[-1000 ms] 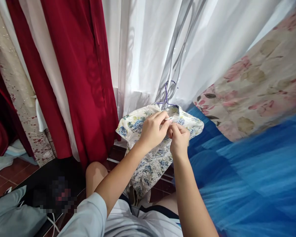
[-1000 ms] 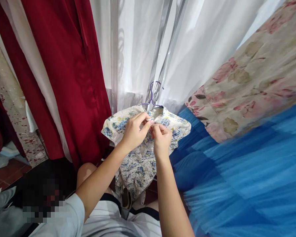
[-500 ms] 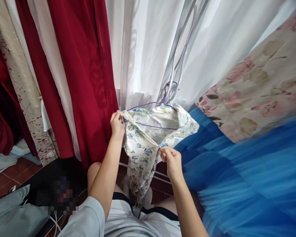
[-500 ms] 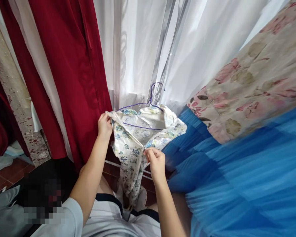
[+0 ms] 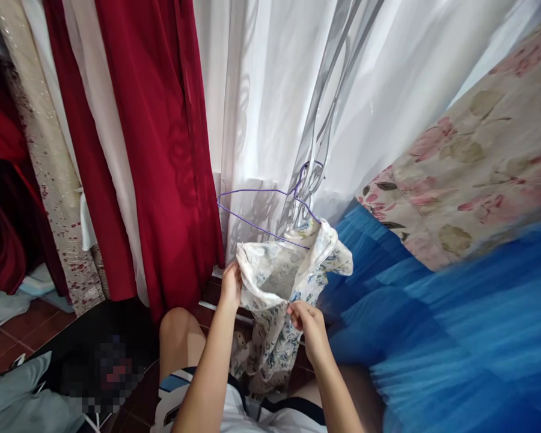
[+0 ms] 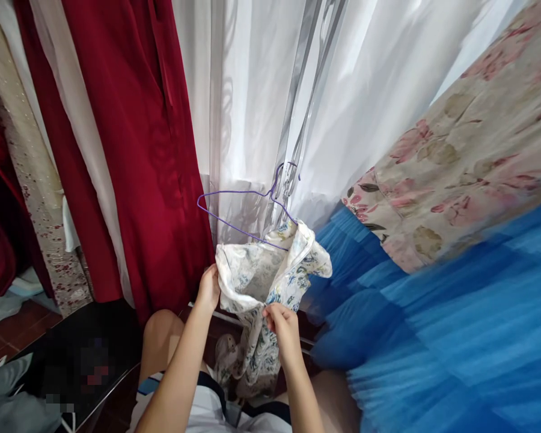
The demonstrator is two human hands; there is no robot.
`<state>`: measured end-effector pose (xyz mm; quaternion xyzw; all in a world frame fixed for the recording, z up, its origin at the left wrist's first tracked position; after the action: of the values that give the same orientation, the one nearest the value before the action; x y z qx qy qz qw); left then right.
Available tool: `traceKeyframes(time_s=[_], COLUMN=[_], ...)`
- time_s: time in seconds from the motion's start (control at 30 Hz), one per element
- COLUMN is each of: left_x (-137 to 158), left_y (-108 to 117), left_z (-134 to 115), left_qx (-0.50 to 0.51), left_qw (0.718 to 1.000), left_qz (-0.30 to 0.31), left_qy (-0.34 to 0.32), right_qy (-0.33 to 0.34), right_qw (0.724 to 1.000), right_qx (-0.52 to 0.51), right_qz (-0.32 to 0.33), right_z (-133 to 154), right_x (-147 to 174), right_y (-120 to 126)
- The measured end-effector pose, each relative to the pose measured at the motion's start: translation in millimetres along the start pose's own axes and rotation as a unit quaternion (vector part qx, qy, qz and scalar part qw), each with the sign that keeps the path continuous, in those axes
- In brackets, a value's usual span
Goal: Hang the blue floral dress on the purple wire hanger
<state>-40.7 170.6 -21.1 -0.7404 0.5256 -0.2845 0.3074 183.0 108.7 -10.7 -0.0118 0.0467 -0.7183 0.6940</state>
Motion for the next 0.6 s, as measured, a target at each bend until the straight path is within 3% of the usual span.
traceKeyframes(time_s=[0.1, 0.23, 0.33, 0.4, 0.47, 0.53, 0.6], left_x=[18.8, 38.2, 57.6, 77.2, 100.9, 123.2, 138.8], left_y=[2.2, -20.4, -48.0, -70.7, -94.2, -113.3, -125.2], left_z=[18.6, 27.5, 26.5, 27.8, 27.1, 21.5, 14.0], left_qx=[-0.009, -0.012, -0.020, -0.064, -0.161, -0.288, -0.379], left_qw=[1.000, 0.997, 0.993, 0.983, 0.955, 0.906, 0.855], left_qz=[0.014, 0.063, 0.106, 0.165, 0.247, 0.309, 0.333], left_qy=[0.016, 0.030, 0.042, 0.056, 0.035, -0.041, -0.123], right_qy=[-0.016, -0.018, 0.026, 0.052, 0.036, 0.005, -0.007], right_qw=[1.000, 0.998, 0.991, 0.989, 0.997, 0.999, 0.994], right_qx=[0.012, 0.056, 0.098, 0.097, 0.049, -0.038, -0.111], right_qz=[-0.008, -0.017, -0.083, -0.099, -0.056, -0.018, -0.004], right_z=[-23.6, -42.7, -29.1, -14.2, -7.0, -5.5, -3.6], right_x=[10.1, 15.7, 17.0, 18.3, 19.0, 21.4, 25.0], right_y=[7.1, 20.4, 35.3, 37.2, 29.4, 23.0, 22.0])
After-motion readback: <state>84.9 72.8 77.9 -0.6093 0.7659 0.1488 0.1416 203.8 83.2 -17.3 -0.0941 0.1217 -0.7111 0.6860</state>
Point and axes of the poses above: each hand's wrist, its own x-axis away from the middle knuckle, its own y-axis out of the back of the hand, z = x × y, the point moved 8 cm from there along -x, towards the middle knuckle, and after that the axes turned 4 degrees about -x, right-handed, at the moved point
